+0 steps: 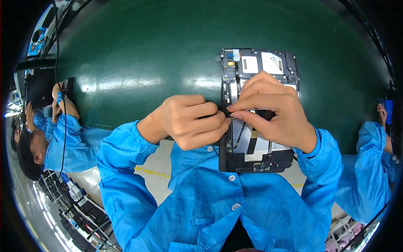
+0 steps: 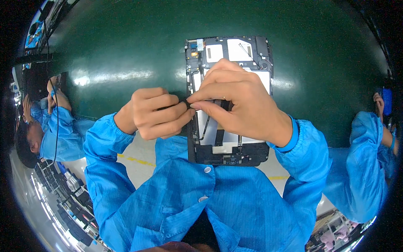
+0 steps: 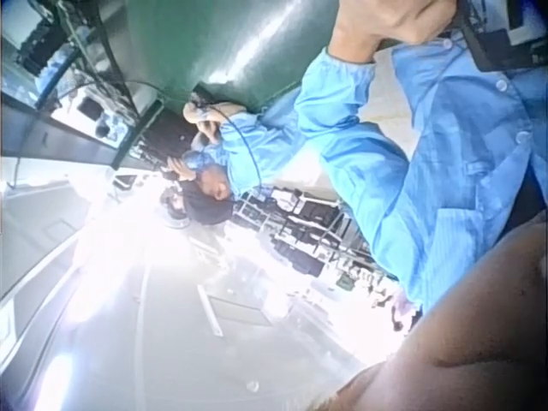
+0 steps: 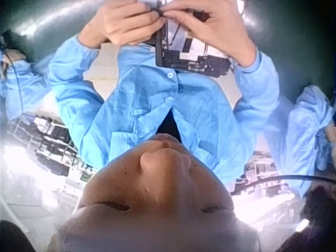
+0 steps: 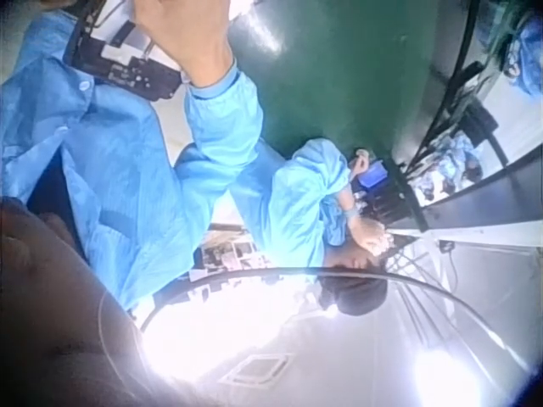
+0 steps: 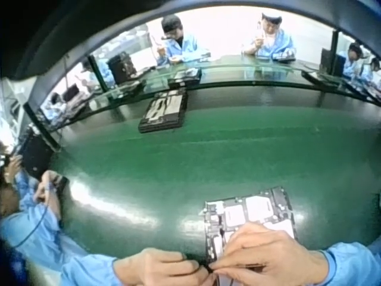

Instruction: The person assembles the internal components of a tablet device by hand, inserting a circuit board, an internal ribbon cable, and a battery compartment into a tablet chassis, using tweezers to manipulate the smaller parts.

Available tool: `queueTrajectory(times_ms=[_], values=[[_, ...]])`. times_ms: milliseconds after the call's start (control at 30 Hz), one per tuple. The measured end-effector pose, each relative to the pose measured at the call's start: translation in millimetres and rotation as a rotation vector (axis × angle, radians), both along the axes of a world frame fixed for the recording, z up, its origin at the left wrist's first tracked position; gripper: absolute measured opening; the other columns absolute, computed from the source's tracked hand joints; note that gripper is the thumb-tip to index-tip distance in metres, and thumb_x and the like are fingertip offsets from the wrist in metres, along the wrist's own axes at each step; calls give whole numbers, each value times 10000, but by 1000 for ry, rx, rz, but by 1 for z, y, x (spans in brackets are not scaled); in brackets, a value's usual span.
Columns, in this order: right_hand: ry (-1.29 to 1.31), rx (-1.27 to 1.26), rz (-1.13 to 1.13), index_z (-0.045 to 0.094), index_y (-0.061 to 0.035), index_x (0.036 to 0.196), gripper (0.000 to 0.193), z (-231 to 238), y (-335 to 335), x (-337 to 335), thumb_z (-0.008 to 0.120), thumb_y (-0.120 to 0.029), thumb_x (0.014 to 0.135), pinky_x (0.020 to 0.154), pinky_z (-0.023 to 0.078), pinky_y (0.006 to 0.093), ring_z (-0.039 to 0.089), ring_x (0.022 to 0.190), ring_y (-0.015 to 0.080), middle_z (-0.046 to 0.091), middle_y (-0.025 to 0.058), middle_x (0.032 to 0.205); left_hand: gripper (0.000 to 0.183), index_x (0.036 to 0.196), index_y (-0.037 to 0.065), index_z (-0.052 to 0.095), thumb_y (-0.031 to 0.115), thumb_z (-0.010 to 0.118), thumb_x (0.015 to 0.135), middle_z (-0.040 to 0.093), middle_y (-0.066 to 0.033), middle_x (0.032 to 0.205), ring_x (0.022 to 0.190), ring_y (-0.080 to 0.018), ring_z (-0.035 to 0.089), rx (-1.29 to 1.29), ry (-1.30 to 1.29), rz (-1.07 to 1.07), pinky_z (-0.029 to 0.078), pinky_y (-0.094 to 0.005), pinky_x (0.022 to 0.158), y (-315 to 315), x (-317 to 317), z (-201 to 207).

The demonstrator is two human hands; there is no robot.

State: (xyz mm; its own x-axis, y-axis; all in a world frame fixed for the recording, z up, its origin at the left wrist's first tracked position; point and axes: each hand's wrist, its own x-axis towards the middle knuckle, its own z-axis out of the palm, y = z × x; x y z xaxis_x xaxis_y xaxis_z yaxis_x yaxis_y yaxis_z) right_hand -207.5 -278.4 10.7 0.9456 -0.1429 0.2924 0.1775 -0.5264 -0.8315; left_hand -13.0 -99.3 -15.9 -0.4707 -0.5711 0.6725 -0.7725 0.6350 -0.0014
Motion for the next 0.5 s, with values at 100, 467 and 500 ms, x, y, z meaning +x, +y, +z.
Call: queueTrajectory(times_ms=[100, 467, 500], values=[[-19, -25, -6, 875, -30, 1012, 207, 0, 1, 3, 896, -7, 808, 815, 573, 383, 700, 935, 268, 777, 97, 919, 274, 923, 31, 767, 152, 774, 678, 719, -63, 882, 708, -147, 649, 22, 13, 17, 437, -256, 514, 2, 0, -1], [-23, -64, -16, 877, -32, 1025, 234, -4, 1, 5, 886, 20, 797, 802, 581, 378, 707, 937, 269, 781, 97, 926, 257, 942, 26, 788, 139, 759, 712, 739, -68, 881, 705, -161, 665, 36, 95, 15, 432, -270, 516, -1, 6, -7], [-28, -64, -17, 878, -32, 1027, 233, -3, 2, 3, 887, 17, 800, 803, 582, 379, 708, 939, 269, 782, 97, 928, 257, 942, 26, 788, 139, 759, 712, 739, -68, 881, 705, -161, 665, 35, 91, 11, 432, -270, 516, 0, 5, -5]])
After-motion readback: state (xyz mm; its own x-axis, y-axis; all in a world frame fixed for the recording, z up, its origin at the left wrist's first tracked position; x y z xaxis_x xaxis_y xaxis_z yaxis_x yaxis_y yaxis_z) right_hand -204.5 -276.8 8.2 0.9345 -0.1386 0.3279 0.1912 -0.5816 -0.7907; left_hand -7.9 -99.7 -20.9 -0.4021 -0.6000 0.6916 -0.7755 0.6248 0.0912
